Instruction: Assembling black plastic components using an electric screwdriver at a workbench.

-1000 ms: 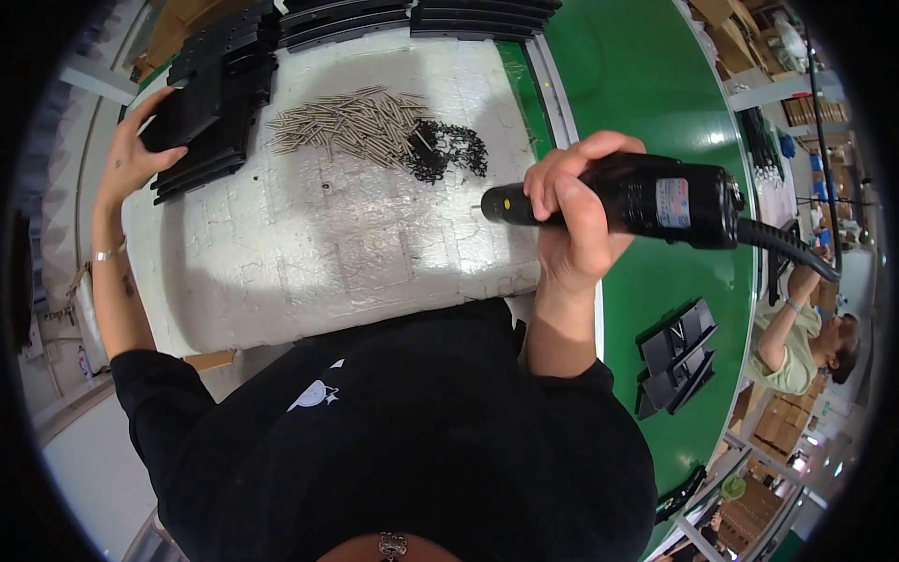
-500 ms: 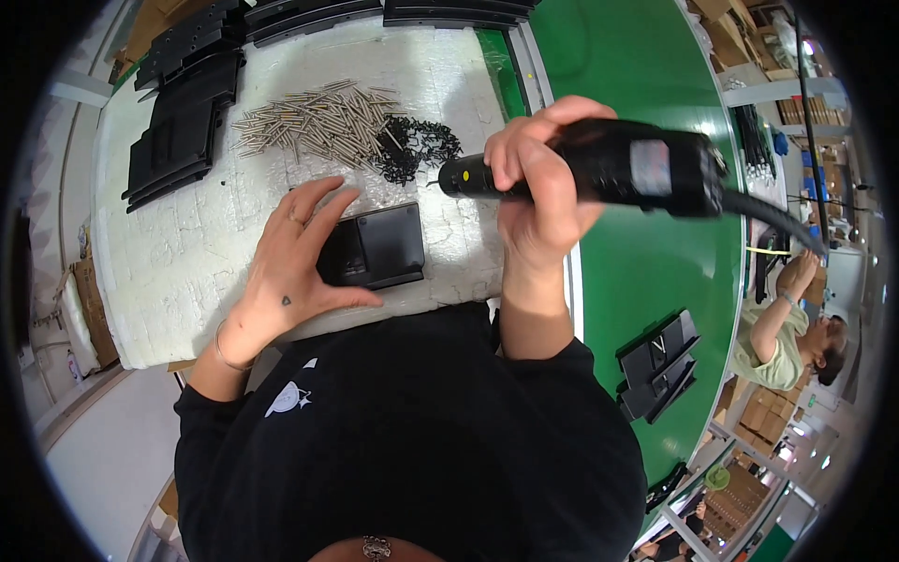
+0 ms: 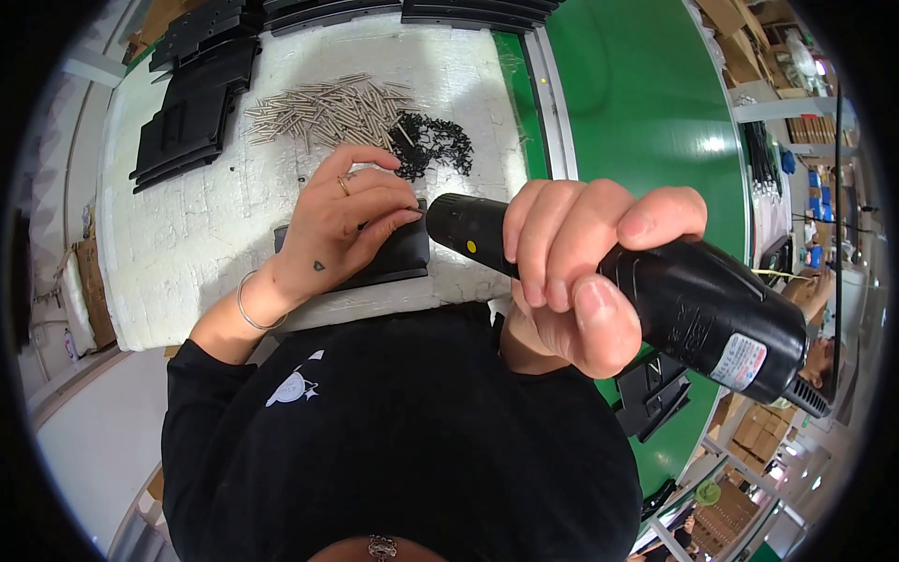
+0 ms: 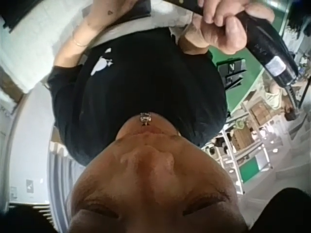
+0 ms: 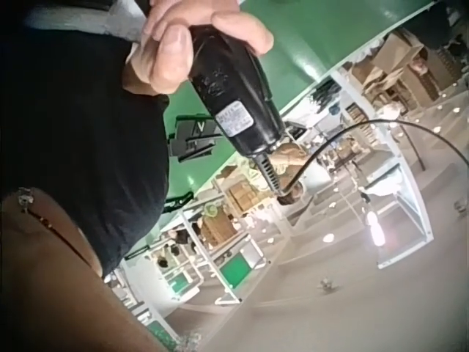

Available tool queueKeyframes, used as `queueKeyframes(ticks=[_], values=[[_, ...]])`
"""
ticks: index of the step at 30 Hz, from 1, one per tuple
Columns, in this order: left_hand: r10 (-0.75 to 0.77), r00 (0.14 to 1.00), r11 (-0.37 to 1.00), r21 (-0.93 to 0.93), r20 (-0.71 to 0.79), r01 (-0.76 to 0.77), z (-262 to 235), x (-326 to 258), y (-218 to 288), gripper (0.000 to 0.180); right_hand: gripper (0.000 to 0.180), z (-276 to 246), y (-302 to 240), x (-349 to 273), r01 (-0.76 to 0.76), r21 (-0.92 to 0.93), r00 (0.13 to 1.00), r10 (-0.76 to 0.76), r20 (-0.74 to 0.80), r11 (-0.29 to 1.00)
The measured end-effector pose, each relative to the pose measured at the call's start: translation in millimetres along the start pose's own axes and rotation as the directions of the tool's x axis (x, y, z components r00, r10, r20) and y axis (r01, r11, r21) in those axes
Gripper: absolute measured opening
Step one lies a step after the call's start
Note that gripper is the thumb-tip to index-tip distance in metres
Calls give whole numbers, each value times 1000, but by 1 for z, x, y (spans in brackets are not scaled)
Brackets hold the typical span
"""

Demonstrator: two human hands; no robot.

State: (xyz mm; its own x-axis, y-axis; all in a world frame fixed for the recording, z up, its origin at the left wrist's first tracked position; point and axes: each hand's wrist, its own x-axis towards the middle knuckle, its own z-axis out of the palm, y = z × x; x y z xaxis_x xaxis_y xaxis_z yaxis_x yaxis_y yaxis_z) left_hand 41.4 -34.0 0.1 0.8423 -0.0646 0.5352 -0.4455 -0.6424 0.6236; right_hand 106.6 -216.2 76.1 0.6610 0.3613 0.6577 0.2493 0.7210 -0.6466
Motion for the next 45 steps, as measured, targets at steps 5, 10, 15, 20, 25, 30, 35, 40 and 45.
queueKeyframes(ticks=[5,10,15,20,25,30,35,40,45], values=[[92,995,995,22,47,-93,-2,-10,3,12,33,3,-3,0,-43,11,977,40,209,999],[43,998,999,6,54,-44,-7,-22,3,21,31,7,1,0,-54,10,930,46,364,999],[-48,998,991,127,49,41,-29,-19,-22,17,34,14,23,-15,-62,-33,995,64,81,998],[27,928,775,579,371,-253,-76,-8,-82,20,34,10,24,-14,-45,-1,998,45,39,999],[99,864,724,560,493,-402,-77,-8,-94,20,33,13,24,-13,-39,-42,995,42,88,998],[36,948,896,410,316,-171,-75,-25,-64,10,35,19,29,-15,-77,4,996,77,37,997],[-208,967,978,9,145,209,-61,-58,-23,18,35,27,39,-13,-156,34,985,153,84,987],[-143,990,988,55,0,143,-45,-78,-21,23,34,36,53,-13,-256,28,961,251,119,966],[-162,986,984,70,-34,164,-42,-80,-21,24,35,37,65,-15,-264,40,962,259,89,964]])
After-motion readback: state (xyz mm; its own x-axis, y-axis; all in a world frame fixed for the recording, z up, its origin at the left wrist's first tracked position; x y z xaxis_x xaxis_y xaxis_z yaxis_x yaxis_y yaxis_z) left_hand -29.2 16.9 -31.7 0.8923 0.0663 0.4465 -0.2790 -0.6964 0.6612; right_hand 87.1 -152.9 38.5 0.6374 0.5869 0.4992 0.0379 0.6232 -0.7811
